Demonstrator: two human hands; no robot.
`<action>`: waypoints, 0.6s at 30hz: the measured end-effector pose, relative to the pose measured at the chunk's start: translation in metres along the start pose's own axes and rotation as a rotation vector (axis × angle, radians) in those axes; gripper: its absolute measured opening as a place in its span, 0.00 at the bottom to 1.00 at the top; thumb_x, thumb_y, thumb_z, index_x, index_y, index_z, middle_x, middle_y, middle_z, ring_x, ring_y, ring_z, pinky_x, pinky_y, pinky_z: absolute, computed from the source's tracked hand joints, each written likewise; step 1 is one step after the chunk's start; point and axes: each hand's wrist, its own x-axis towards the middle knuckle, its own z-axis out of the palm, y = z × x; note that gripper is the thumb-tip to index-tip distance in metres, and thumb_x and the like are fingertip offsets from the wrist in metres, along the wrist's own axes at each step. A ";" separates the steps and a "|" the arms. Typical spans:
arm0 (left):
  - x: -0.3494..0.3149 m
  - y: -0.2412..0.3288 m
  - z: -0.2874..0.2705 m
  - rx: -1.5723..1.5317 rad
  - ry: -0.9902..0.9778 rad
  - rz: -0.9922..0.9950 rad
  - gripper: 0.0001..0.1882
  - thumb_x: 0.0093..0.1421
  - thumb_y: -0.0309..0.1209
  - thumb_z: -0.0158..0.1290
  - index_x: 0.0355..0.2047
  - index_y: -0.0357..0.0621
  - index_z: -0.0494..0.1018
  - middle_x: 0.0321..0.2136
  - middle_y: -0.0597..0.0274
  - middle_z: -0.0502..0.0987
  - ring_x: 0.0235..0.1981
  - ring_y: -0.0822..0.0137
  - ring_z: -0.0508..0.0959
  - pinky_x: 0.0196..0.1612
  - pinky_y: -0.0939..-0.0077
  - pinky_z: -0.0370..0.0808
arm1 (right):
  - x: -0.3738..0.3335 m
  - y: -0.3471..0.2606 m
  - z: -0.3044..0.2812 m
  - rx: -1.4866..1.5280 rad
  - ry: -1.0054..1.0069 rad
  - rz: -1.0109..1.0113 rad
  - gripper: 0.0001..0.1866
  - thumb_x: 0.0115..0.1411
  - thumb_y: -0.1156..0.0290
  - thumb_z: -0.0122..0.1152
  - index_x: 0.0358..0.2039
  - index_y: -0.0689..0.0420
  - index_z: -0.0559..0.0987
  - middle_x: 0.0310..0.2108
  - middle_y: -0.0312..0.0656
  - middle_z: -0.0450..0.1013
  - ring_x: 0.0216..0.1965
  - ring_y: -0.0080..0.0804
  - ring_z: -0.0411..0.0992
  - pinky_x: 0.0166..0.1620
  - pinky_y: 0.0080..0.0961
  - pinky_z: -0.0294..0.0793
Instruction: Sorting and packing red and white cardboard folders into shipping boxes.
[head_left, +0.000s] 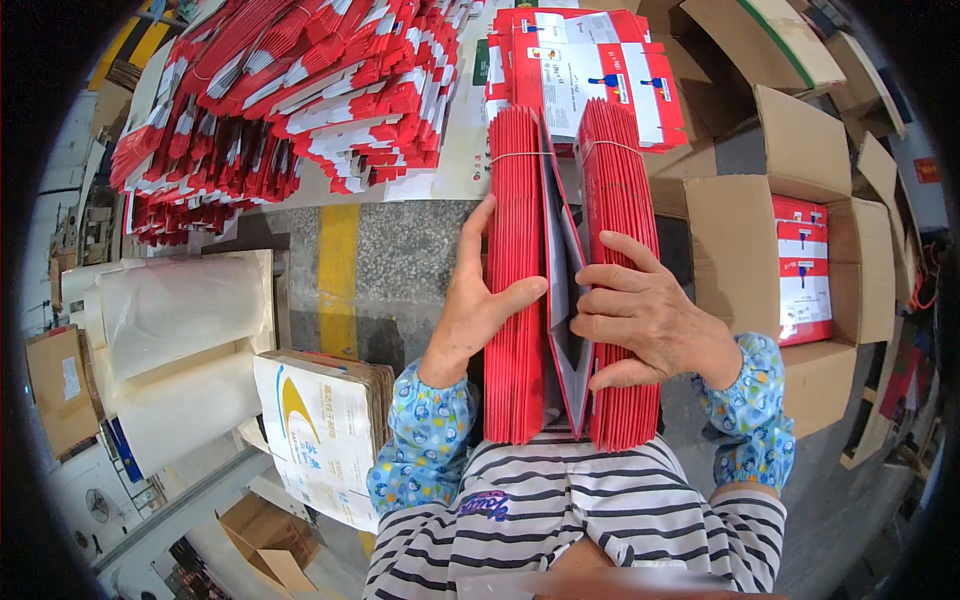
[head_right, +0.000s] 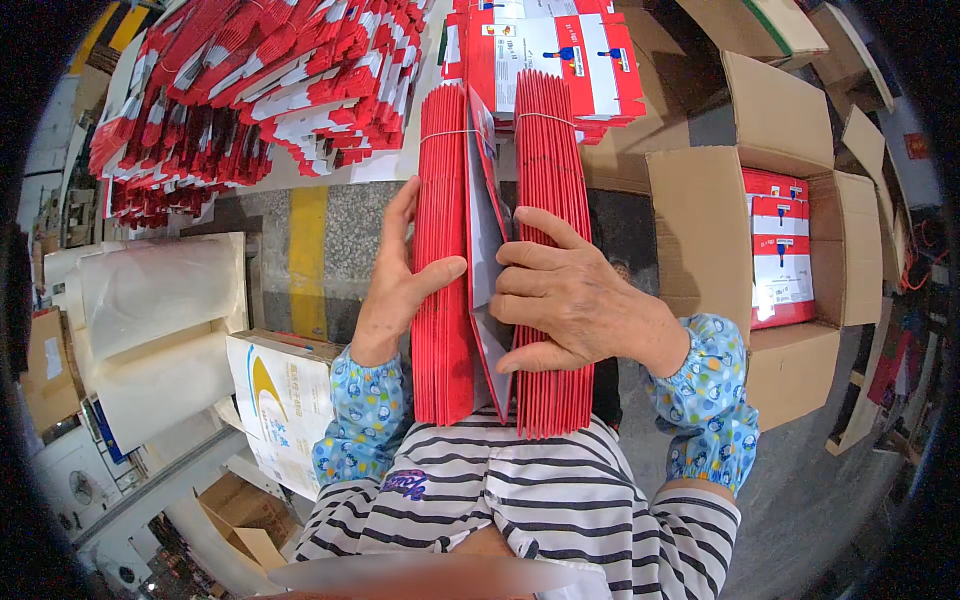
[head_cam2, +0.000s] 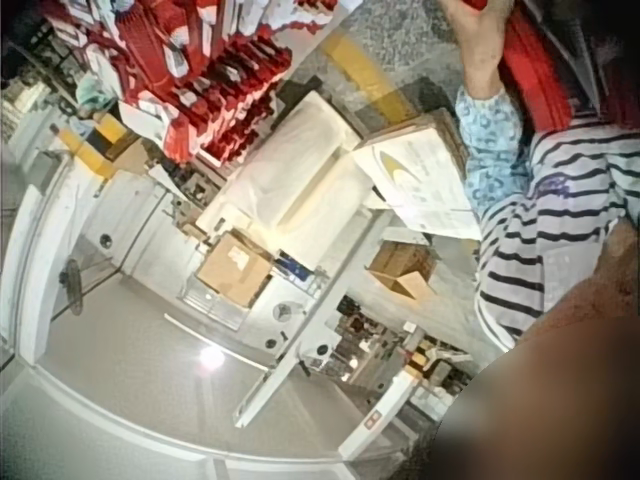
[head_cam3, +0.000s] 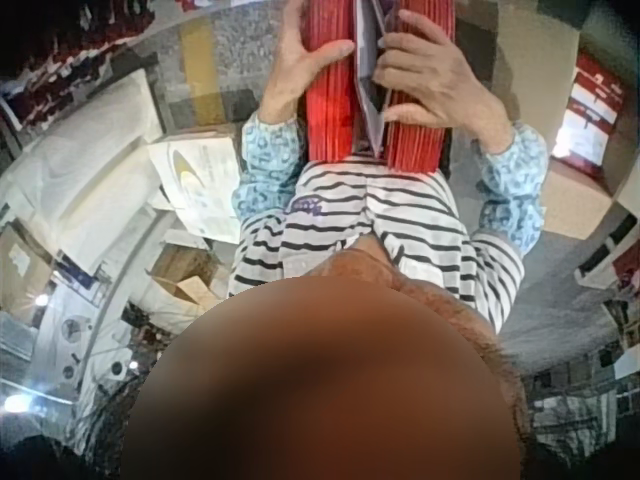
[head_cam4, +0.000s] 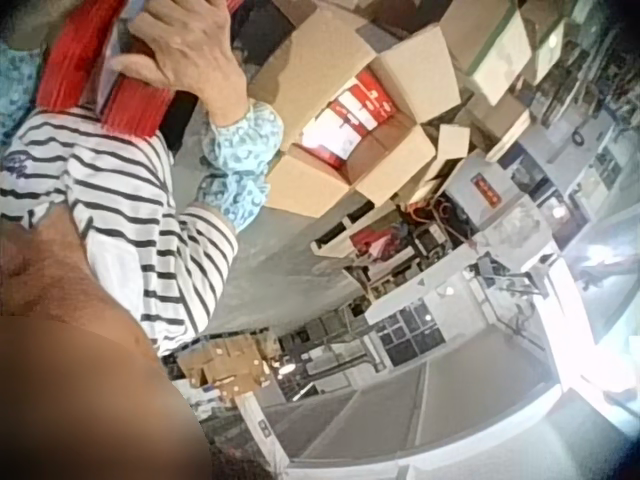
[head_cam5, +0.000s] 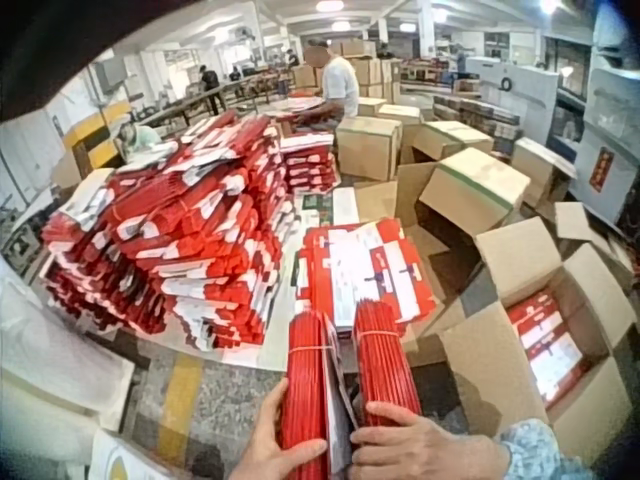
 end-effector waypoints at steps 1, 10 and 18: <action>0.000 0.002 0.001 -0.226 -0.036 -0.079 0.50 0.49 0.27 0.65 0.68 0.42 0.46 0.62 0.50 0.57 0.62 0.58 0.61 0.63 0.64 0.61 | 0.002 -0.001 0.000 0.001 -0.003 0.001 0.25 0.54 0.42 0.59 0.28 0.55 0.76 0.27 0.39 0.68 0.44 0.41 0.70 0.62 0.54 0.56; 0.002 0.001 0.009 -0.232 -0.081 -0.061 0.53 0.50 0.29 0.66 0.69 0.43 0.42 0.64 0.50 0.55 0.62 0.61 0.61 0.64 0.65 0.61 | 0.009 -0.003 0.003 -0.002 -0.086 0.022 0.32 0.55 0.35 0.51 0.45 0.49 0.81 0.27 0.38 0.66 0.37 0.37 0.68 0.63 0.52 0.53; 0.002 0.001 0.010 -0.217 -0.085 -0.058 0.52 0.52 0.31 0.65 0.69 0.42 0.42 0.65 0.51 0.54 0.64 0.61 0.58 0.65 0.66 0.58 | 0.004 -0.002 0.003 0.019 -0.067 0.043 0.31 0.55 0.36 0.52 0.43 0.50 0.83 0.27 0.38 0.67 0.38 0.38 0.69 0.63 0.52 0.52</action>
